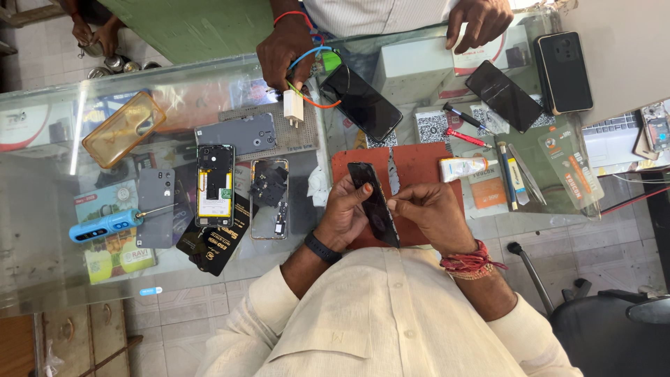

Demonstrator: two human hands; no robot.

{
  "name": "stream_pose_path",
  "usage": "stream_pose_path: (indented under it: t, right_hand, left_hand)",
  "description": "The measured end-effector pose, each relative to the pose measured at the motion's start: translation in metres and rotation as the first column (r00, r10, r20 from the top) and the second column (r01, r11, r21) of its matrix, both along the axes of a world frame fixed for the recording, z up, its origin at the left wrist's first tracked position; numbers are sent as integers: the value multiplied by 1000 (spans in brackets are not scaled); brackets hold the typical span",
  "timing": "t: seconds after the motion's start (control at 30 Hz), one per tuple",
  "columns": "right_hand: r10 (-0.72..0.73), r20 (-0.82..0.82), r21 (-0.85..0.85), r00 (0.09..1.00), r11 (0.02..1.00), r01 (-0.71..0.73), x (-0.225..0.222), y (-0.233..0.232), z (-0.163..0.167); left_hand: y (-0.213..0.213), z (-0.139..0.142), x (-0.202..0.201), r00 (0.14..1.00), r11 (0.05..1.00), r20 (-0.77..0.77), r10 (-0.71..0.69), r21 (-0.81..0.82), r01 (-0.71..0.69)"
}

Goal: The person repeatedly opens and closes a smartphone, using a thin metal tool to pry the back cover and then pressing it shut. The phone is handled one at a time on a glass workbench with other disassembled phones and tools nearby.

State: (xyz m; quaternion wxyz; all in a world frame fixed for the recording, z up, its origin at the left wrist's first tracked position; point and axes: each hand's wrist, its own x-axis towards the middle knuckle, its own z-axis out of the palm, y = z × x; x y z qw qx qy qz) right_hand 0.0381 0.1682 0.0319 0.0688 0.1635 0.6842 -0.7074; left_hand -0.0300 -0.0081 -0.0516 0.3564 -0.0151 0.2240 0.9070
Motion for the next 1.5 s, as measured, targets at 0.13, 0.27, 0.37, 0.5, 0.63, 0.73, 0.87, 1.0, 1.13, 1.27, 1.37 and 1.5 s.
stream_pose_path:
  t: [0.13,0.27,0.37,0.5,0.63,0.73,0.87,1.0,1.13,1.27,1.37,1.5]
  right_hand:
    - [2,2,-2,1000,1000,-2,1,1,-1]
    - [4,7,-13,1000,1000,-4,0,3,-4]
    - [16,0,-23,1000,1000,-16,-1,6,-8]
    - [25,-17,-67,1000,997,-26,-3,12,-16]
    - [16,-1,-88,1000,996,-16,-3,20,-23]
    - [0,-5,-120,1000,993,0,-5,22,-26]
    - [-3,23,-144,1000,990,7,-3,26,-30]
    - [13,8,-148,1000,989,-12,-1,31,-36]
    - [-26,30,-228,999,973,32,-2,32,-42]
    - [-33,49,-251,998,967,45,-1,33,-44]
    - [-45,81,-280,996,958,66,-2,34,-45]
    - [-44,83,-281,996,957,65,-2,34,-44]
  left_hand:
    - [1,0,1,1000,1000,13,12,-1,-12]
    - [2,4,1,1000,1000,17,20,-11,-20]
    - [3,8,0,999,999,31,27,-48,-25]
    - [5,13,-1,999,997,28,20,-69,-18]
    - [10,15,-2,999,993,-36,34,-108,-37]
    - [14,16,-3,999,988,-44,29,-152,-36]
    - [14,16,-5,999,982,-46,5,-187,-13]
    - [16,16,-5,999,978,-32,-5,-208,-2]
    - [17,17,-5,1000,977,-24,-5,-214,-1]
    - [21,17,-4,1000,967,-9,14,-254,-16]
    - [22,15,-4,1000,962,-7,8,-273,-9]
    - [23,14,-4,1000,959,2,7,-284,-6]
